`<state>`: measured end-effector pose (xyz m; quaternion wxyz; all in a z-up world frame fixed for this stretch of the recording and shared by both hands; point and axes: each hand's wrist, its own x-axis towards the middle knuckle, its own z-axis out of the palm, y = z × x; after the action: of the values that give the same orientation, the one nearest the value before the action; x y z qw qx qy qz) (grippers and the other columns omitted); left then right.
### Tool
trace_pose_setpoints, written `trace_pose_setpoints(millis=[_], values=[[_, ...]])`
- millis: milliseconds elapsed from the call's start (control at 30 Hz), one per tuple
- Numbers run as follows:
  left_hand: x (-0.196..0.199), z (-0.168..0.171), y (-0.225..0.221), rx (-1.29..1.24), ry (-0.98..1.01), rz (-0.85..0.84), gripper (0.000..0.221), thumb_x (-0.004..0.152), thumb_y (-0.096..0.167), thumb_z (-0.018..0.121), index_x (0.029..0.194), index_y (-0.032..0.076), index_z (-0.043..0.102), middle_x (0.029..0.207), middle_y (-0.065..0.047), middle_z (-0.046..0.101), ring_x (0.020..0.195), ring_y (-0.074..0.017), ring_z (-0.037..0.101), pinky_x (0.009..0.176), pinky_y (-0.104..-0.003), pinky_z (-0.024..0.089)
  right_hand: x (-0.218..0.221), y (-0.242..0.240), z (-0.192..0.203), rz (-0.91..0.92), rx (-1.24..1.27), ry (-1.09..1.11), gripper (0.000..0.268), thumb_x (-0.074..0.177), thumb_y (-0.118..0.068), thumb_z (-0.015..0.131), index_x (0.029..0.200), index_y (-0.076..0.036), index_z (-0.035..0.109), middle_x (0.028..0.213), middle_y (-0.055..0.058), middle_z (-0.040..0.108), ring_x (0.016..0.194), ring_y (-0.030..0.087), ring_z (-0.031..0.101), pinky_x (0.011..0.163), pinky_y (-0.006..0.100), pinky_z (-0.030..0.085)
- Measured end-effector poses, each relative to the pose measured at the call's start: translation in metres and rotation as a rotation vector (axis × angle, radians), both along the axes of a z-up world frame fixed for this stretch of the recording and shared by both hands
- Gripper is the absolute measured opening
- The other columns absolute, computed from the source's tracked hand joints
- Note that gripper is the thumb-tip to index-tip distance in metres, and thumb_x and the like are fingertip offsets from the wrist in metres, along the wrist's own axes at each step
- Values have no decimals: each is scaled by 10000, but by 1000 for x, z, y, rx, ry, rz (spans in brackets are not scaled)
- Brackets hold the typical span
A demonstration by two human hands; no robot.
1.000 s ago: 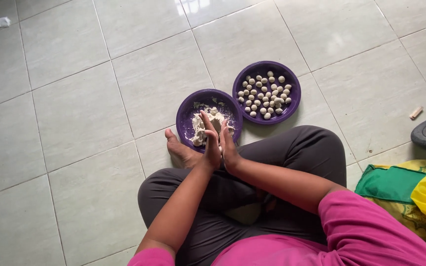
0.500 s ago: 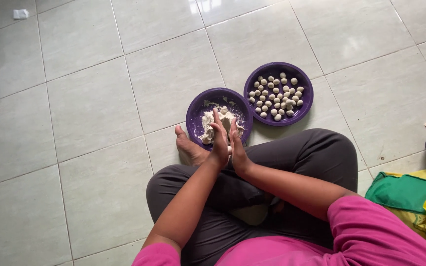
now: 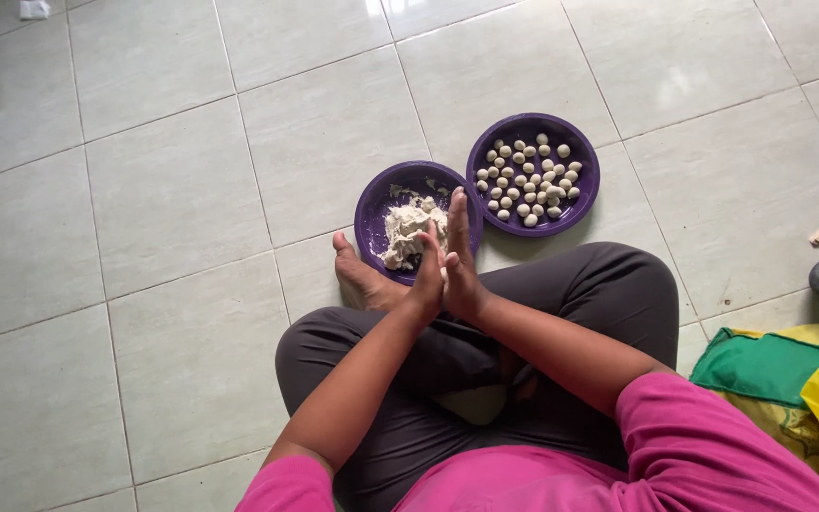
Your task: Rolling small pieces of white dough into balls and placing them in a bowl
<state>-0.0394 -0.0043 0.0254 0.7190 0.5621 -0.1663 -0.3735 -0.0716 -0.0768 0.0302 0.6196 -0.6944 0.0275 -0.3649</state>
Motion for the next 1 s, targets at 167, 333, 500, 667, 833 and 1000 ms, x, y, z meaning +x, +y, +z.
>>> trace_pose_setpoints(millis=[167,333,500,667,833,1000], values=[[-21,31,2,4,46,33,778,964,744,48,1637,375,-78,1715,-85,-154,1559,-351,-136,1244,-572,30,-7,-17,4,-69,-225,-28,894,1056,-683,104,1650,-31,-44,1701,228,-95,1528,452,-169,1238,590,-100],[-24,32,-9,22,97,19,850,919,800,35,1639,359,-68,1718,-104,-140,1572,-321,-130,1190,-634,137,-20,-19,9,-9,-480,-177,1023,970,-741,127,1605,41,-50,1675,297,-68,1525,508,-149,1224,622,-110],[-49,108,-2,-93,141,34,913,883,836,91,1628,357,-132,1709,-46,-211,1559,-289,-194,1207,-606,111,-28,-37,62,81,-447,-236,901,1045,-654,96,1623,15,-77,1695,256,-88,1559,463,-120,1258,592,-79],[-28,82,-34,-148,-50,-93,901,924,778,28,1632,252,-158,1717,-162,-18,1573,-380,-56,1239,-581,-30,-49,-41,50,71,-562,-260,1021,957,-692,95,1565,93,-142,1640,361,-116,1509,568,-148,1207,685,-85],[-59,100,-40,-32,-62,-101,1061,784,898,71,1619,297,-187,1712,-30,-91,1522,-228,183,1200,-370,303,-41,-75,85,56,-328,-304,898,1040,-651,30,1593,20,-189,1670,271,-198,1527,483,-224,1245,630,-122],[-45,129,-56,21,-264,-120,1076,820,860,-7,1631,172,-170,1725,-140,-100,1564,-375,-115,1257,-485,103,-47,-71,79,16,-481,-349,918,1013,-668,35,1591,12,-179,1642,325,-196,1494,537,-241,1208,690,-153]])
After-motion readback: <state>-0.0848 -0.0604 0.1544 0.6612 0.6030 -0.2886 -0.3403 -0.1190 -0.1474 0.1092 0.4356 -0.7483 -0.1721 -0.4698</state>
